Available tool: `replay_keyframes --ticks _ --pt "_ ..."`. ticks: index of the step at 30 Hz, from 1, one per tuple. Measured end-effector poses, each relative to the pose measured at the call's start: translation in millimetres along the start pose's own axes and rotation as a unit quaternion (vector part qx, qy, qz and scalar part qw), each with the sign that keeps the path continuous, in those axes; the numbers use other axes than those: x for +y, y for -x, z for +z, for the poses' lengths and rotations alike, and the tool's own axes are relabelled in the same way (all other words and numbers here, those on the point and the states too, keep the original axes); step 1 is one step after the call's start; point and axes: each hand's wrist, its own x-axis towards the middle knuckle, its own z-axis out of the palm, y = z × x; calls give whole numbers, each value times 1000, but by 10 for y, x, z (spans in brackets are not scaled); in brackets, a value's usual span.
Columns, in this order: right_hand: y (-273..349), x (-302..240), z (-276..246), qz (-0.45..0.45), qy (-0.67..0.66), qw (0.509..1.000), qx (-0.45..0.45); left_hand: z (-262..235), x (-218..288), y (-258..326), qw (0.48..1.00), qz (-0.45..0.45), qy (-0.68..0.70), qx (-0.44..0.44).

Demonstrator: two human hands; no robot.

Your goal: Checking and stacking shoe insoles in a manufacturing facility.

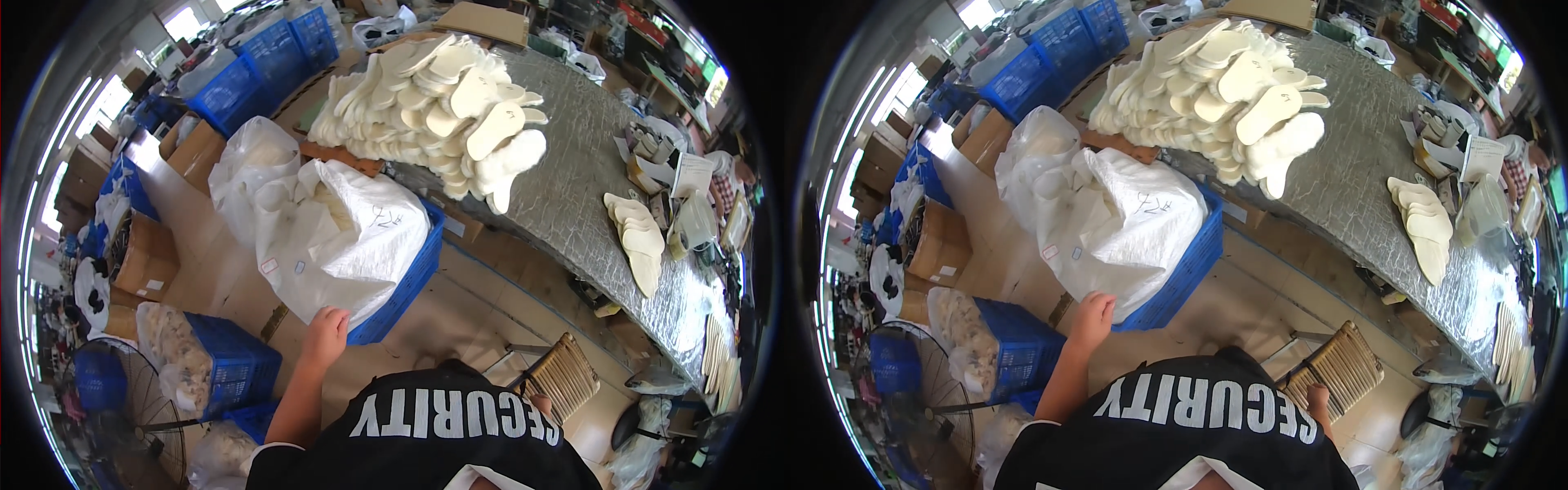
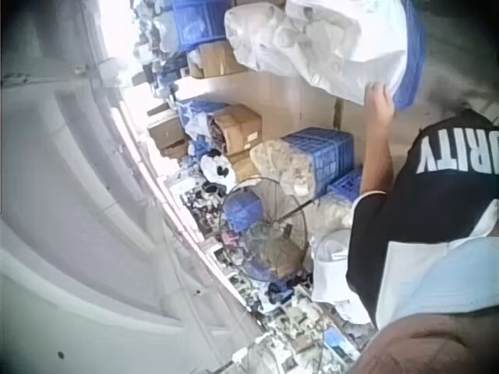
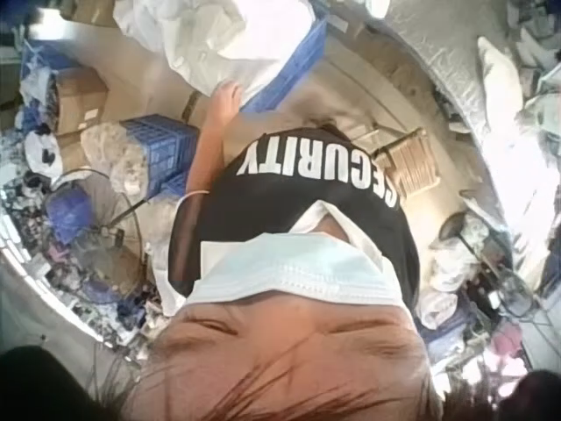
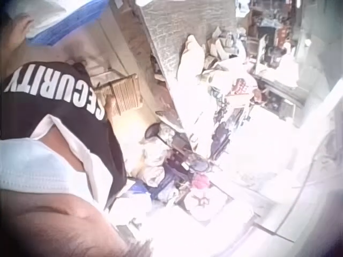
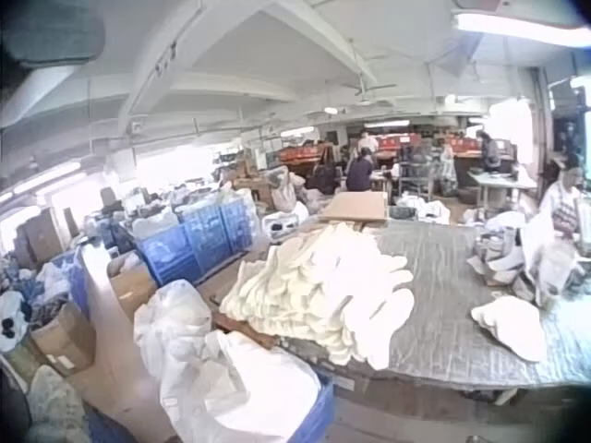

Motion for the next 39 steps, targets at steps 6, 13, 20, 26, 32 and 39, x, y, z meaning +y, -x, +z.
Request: replay_keyframes --ticks 6,13,20,26,32,39 --pt "-350 -94 97 41 -41 989 133 273 340 -687 994 -8 87 -69" --pt "-561 -1568 -1005 -132 -148 828 524 1218 882 -1473 958 90 111 -250" --pt "-1227 -3041 -2430 -283 16 866 411 2114 1739 -2545 931 130 115 -320" --pt "-2414 -4347 -3011 -397 310 816 285 2728 2514 -3274 894 288 128 -320" --pt "-2551 -4172 -3098 -328 317 870 187 2615 2312 -3484 965 197 83 -155" --pt "-2062 -3376 -3447 -275 321 893 155 2185 1798 -3715 987 95 -127 -8"
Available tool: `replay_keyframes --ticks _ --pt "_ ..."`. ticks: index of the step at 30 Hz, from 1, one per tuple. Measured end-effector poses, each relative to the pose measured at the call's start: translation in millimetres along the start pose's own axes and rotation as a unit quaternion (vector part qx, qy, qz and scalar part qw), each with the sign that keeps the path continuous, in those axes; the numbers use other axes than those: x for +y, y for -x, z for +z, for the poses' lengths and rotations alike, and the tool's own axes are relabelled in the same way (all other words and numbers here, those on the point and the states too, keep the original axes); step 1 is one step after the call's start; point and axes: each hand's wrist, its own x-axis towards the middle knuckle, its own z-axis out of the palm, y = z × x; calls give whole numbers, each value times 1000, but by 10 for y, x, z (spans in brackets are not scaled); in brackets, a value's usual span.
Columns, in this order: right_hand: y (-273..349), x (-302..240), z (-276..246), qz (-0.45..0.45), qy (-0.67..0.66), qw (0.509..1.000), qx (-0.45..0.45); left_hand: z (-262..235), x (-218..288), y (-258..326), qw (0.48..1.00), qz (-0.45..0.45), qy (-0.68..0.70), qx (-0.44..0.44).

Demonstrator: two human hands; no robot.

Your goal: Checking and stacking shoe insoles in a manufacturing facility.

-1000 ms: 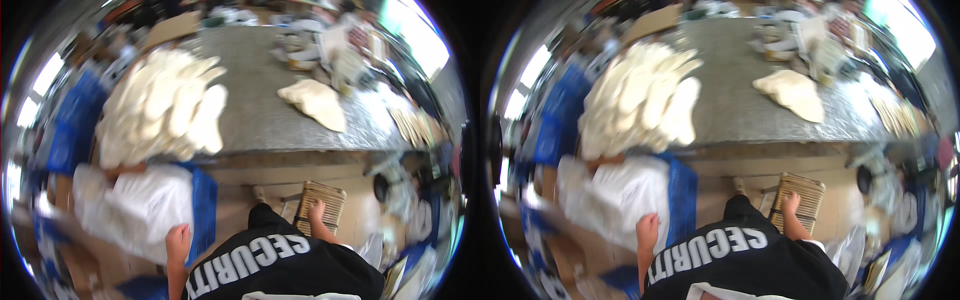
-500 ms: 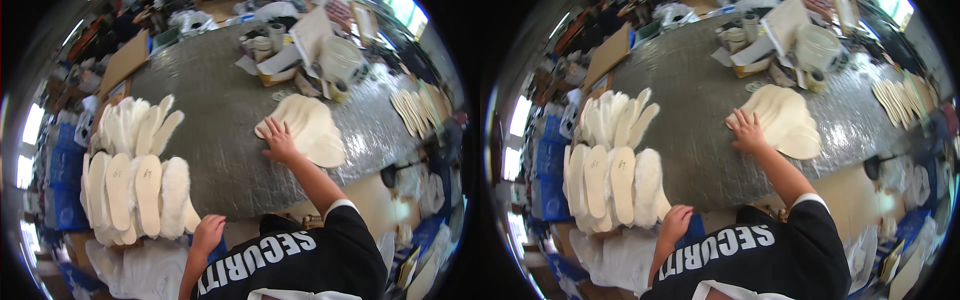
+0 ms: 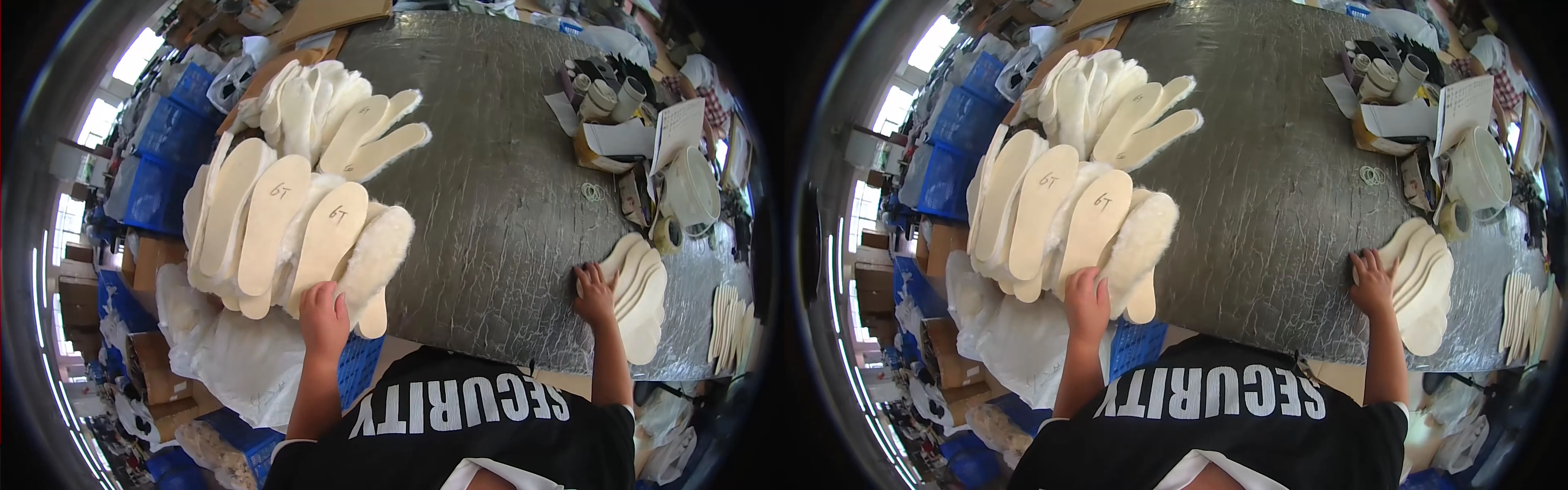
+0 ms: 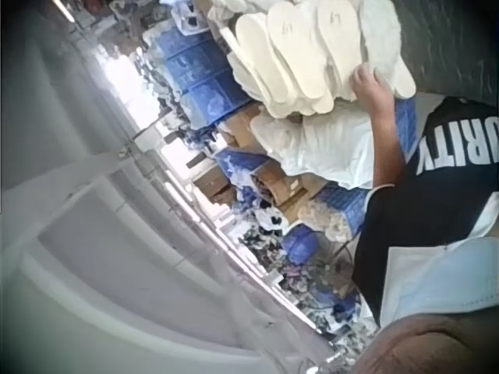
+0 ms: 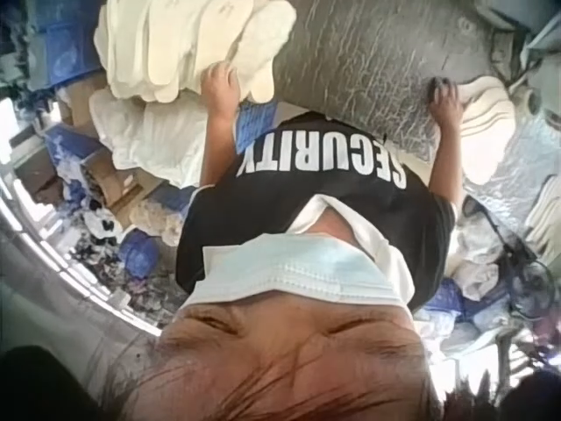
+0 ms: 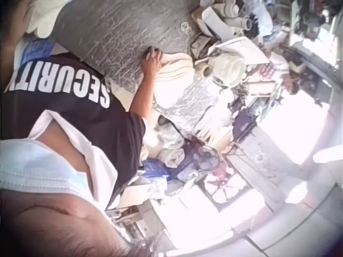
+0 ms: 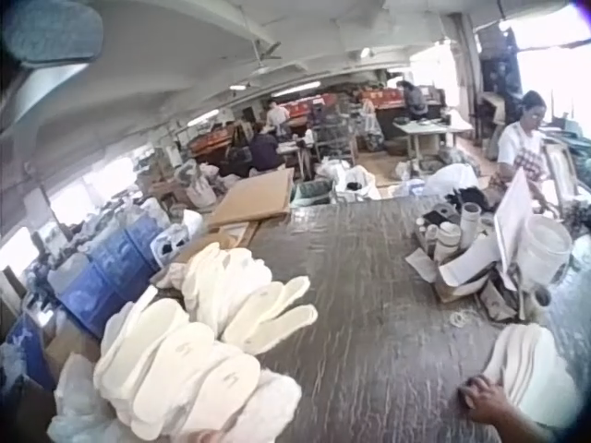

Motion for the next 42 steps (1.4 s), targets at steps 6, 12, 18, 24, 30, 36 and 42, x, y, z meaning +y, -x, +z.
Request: replay_keyframes --ticks 6,12,18,24,30,36,42 --pt "-83 -900 -56 -72 -104 991 36 203 102 -81 986 -47 -70 -142" --pt "-179 -3130 93 56 -785 565 -249 315 301 -12 976 4 9 -216" --pt "-372 -3093 510 175 -841 453 -238 29 -9 -234 1000 -23 -4 12" --pt "-186 -2877 556 206 -873 367 -247 8 -419 -302 987 -103 -47 -113" --pt "-131 -2442 643 201 -909 314 -185 66 255 -243 967 -52 205 -140" --pt "31 -2183 633 178 -941 207 -199 1318 403 136 720 -191 521 -418" --pt "18 -1919 751 141 -935 262 -194 1459 709 311 696 -236 550 -397"
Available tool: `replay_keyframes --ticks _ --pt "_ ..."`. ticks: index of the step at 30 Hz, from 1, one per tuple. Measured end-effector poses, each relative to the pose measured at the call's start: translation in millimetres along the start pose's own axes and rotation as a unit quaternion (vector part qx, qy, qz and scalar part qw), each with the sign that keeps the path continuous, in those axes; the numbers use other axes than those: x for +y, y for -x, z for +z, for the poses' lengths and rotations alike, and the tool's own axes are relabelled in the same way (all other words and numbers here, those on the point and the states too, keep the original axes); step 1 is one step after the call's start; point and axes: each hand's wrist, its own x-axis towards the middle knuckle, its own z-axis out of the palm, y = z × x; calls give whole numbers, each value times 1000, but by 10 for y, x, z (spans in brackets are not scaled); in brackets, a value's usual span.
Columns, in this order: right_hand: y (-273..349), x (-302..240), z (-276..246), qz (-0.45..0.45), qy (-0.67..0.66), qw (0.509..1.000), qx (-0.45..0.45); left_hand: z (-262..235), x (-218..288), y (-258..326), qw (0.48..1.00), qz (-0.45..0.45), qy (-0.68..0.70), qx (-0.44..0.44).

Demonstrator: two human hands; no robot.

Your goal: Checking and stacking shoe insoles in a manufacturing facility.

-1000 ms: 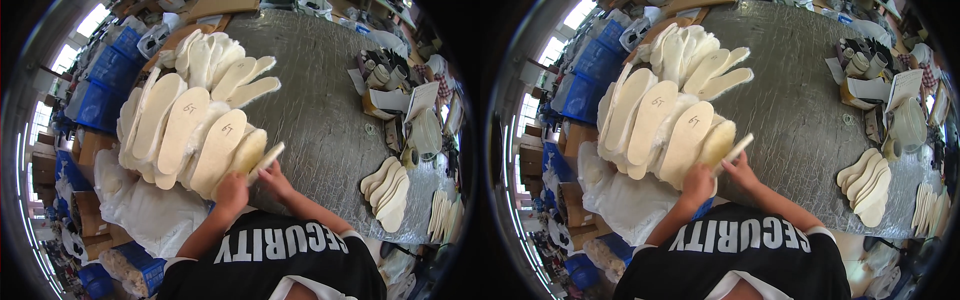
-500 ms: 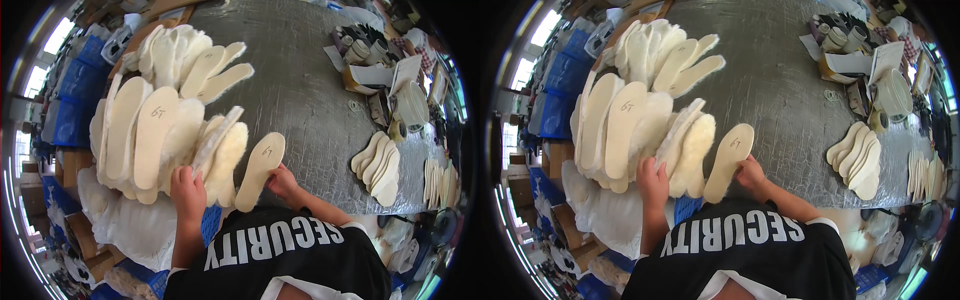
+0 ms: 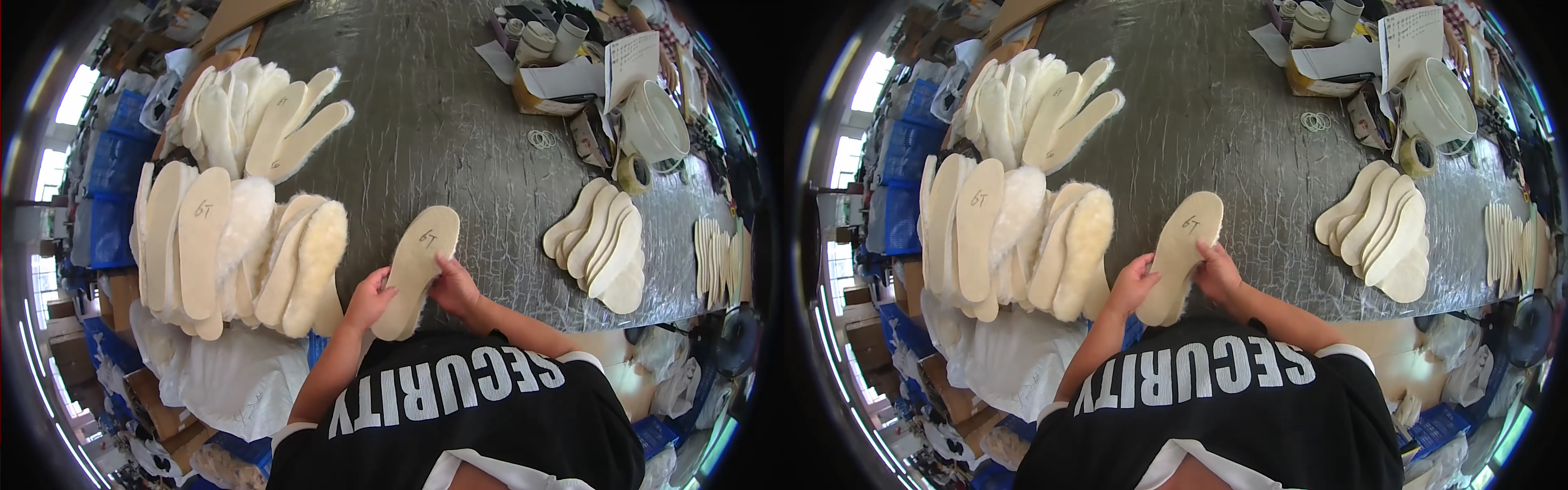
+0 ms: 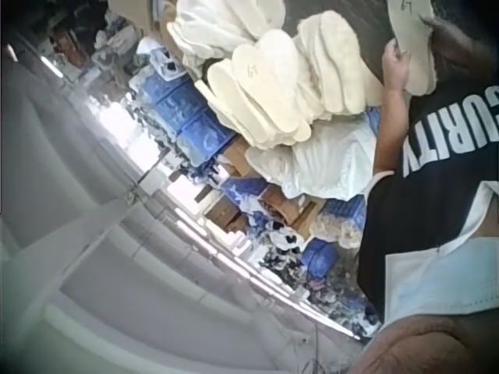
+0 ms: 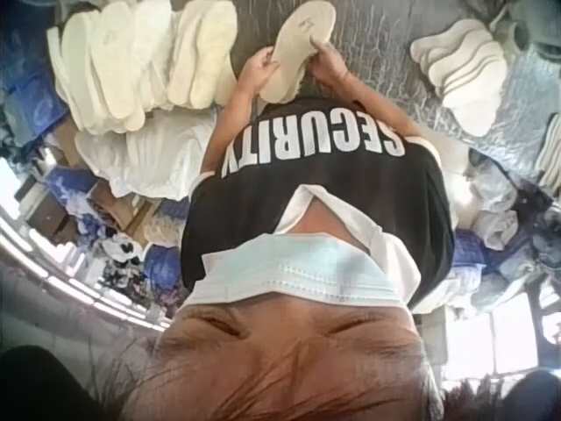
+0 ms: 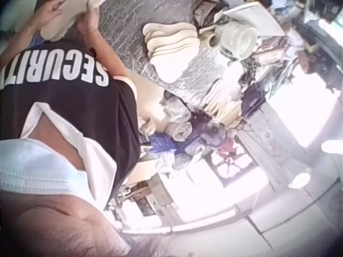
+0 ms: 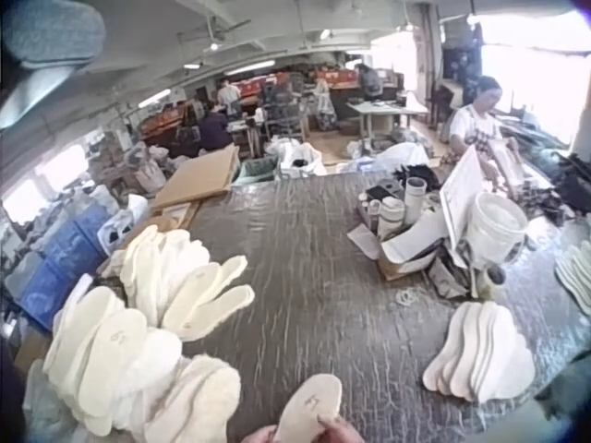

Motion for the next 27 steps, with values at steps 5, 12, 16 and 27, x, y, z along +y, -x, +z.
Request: replay_keyframes --ticks 5,12,16,27 --pt "-34 -8 149 3 11 998 68 223 12 99 994 18 -39 99" --pt "194 -196 287 10 93 995 39 177 80 43 998 -11 58 -4" --pt "457 -482 489 -304 689 657 -43 -233 126 54 960 -101 232 -121" --pt "65 -219 620 -305 906 142 -257 -385 732 626 615 116 -611 485"
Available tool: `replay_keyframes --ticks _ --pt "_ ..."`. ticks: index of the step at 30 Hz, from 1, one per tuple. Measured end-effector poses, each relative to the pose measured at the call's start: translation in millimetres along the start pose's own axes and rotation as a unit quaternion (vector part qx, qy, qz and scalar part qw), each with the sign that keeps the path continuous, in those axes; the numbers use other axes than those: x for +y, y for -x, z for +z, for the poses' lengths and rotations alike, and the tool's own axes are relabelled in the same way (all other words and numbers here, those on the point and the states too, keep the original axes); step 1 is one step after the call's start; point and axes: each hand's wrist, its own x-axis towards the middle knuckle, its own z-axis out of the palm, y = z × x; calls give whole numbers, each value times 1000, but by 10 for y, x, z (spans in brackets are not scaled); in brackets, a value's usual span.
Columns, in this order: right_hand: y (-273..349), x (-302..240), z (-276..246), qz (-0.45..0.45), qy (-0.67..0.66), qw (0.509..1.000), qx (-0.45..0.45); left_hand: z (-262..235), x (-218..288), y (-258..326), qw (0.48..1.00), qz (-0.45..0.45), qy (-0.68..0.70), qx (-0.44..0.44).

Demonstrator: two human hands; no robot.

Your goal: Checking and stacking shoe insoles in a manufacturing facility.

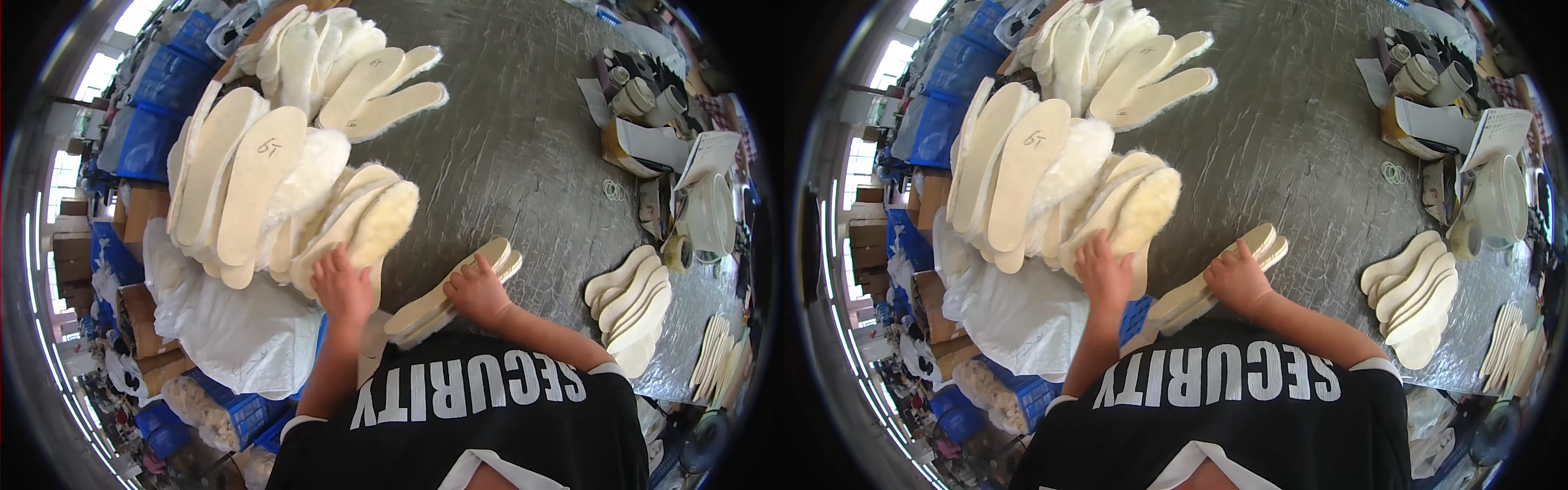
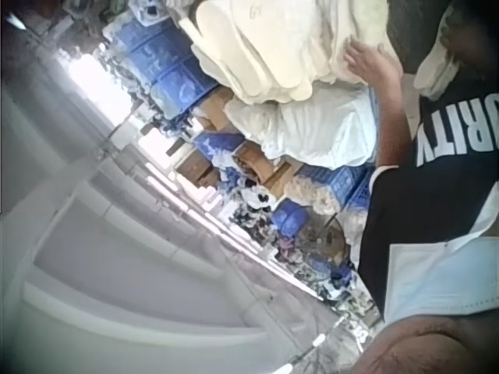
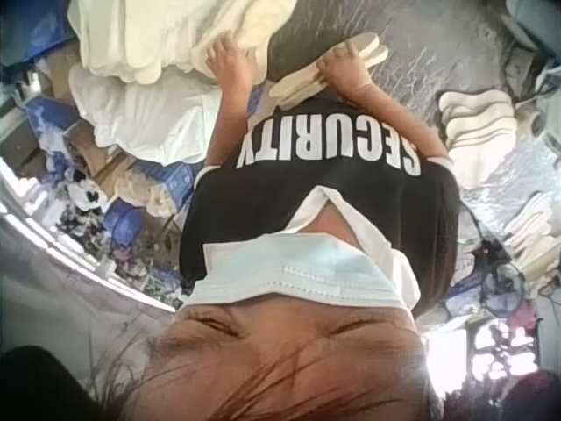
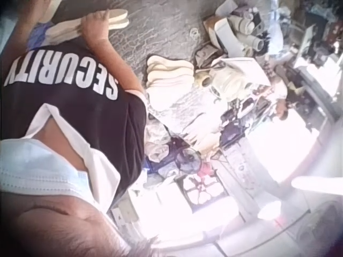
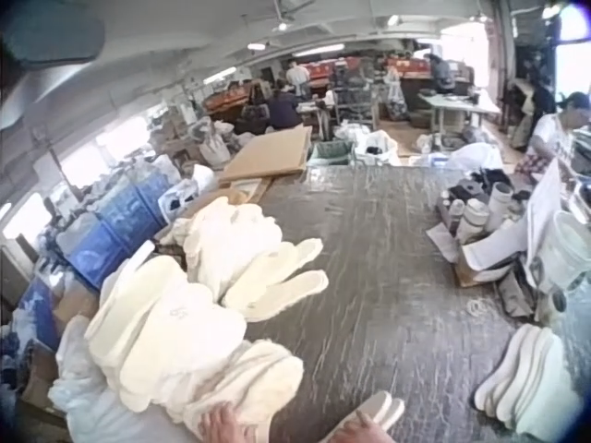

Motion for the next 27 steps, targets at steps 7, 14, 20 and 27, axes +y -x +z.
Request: replay_keyframes --ticks 7,14,20,27 --pt "120 -117 -105 -24 -27 999 -41 -3 226 291 920 111 191 -325" --pt "176 -131 -63 -29 -20 999 -1 449 358 282 943 33 152 -293" --pt "174 -134 -25 -35 20 987 157 517 222 304 810 67 398 -425" --pt "56 -104 -77 -39 -14 998 52 361 48 240 916 42 349 -196"
